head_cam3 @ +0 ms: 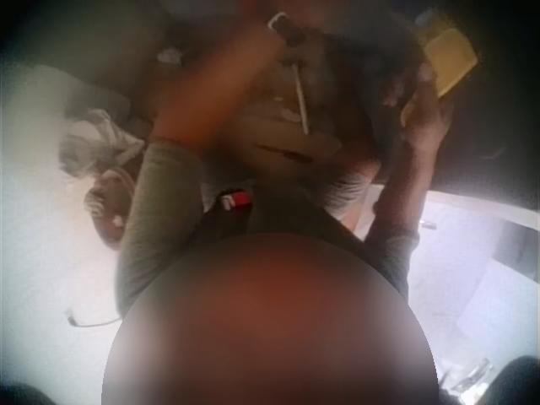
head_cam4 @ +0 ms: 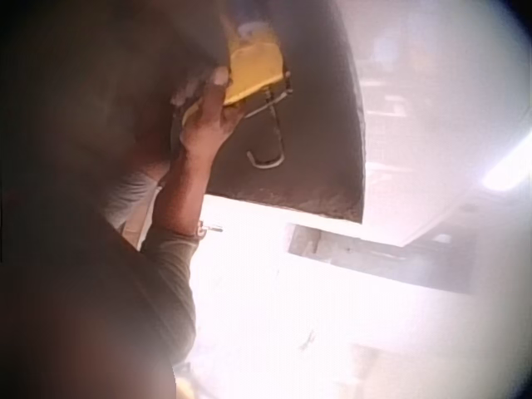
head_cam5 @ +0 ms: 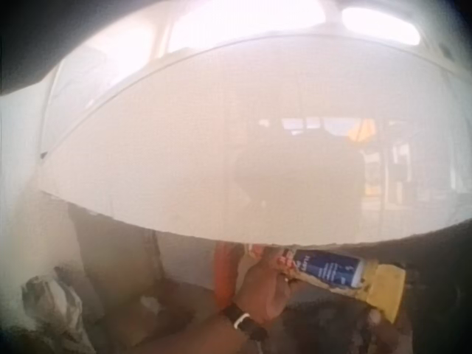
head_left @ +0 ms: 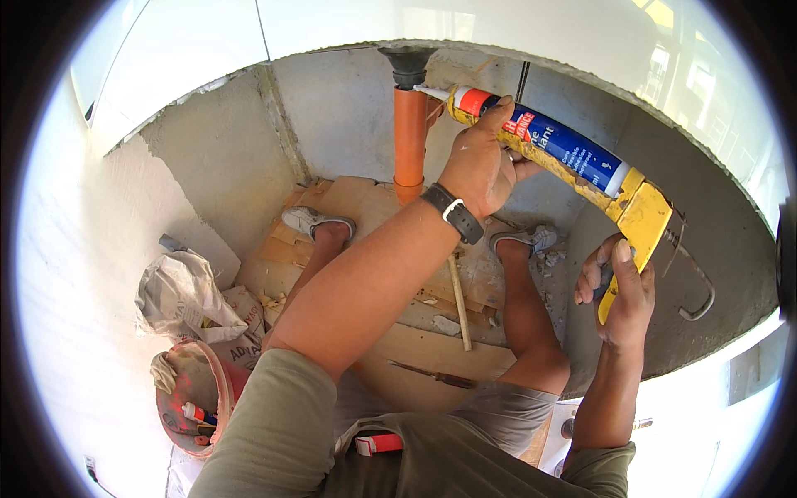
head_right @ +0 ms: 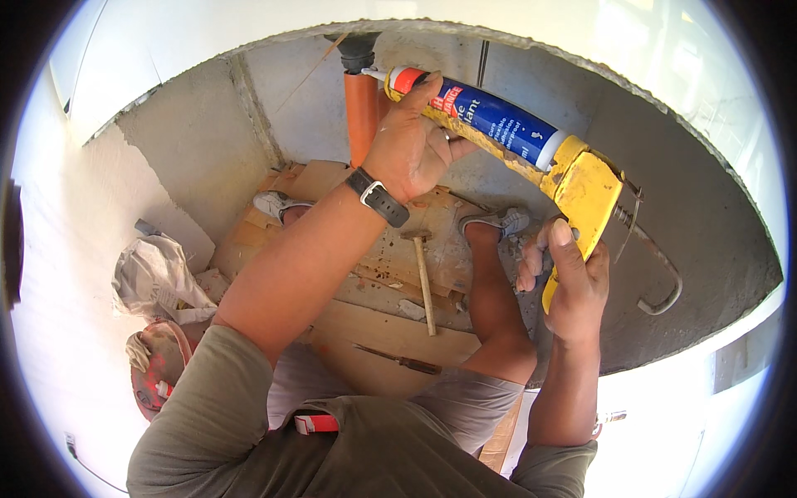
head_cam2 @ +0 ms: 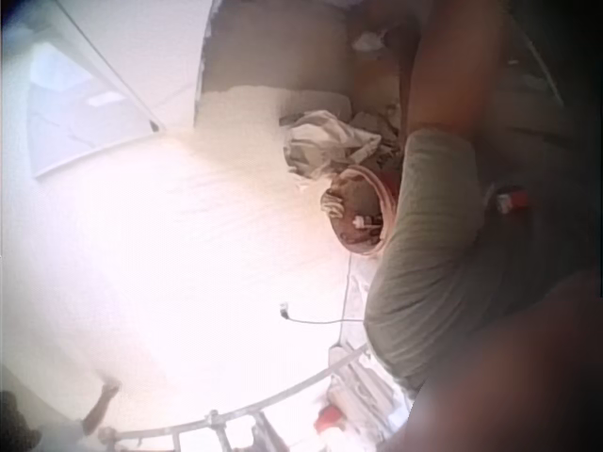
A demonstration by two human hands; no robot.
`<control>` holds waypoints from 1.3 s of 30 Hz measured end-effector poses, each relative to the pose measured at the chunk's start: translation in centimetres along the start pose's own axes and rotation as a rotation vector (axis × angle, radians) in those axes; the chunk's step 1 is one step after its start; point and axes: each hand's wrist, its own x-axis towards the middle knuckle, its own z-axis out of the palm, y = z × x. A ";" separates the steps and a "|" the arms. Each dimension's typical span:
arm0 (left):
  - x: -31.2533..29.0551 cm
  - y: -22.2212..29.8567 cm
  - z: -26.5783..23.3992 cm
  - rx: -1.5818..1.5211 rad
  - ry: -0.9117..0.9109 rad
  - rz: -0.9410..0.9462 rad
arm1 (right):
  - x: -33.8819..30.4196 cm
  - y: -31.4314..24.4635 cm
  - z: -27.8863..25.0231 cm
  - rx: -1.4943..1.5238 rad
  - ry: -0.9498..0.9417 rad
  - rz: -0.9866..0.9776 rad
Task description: The person cleans a pipe joint with a cloth, wraps a rope around the joint, and applies sealant with a caulking gun. The person then smooths the sealant around the joint with a tool.
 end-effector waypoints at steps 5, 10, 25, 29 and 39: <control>-0.5 0.1 -0.2 0.008 -0.031 0.011 | -0.3 0.0 0.0 -0.024 -0.008 -0.022; -0.7 0.3 -0.4 -0.008 -0.050 0.011 | -0.4 0.1 0.1 -0.031 -0.011 -0.034; -1.0 1.2 -1.3 -0.039 -0.067 0.049 | 0.0 0.3 1.1 -0.099 -0.049 -0.087; -0.9 1.6 -1.6 -0.055 -0.065 0.042 | 0.0 0.0 1.6 -0.142 -0.050 -0.095; -1.5 2.5 -2.2 -0.100 -0.051 0.071 | -0.4 -1.2 3.2 -0.336 -0.070 -0.141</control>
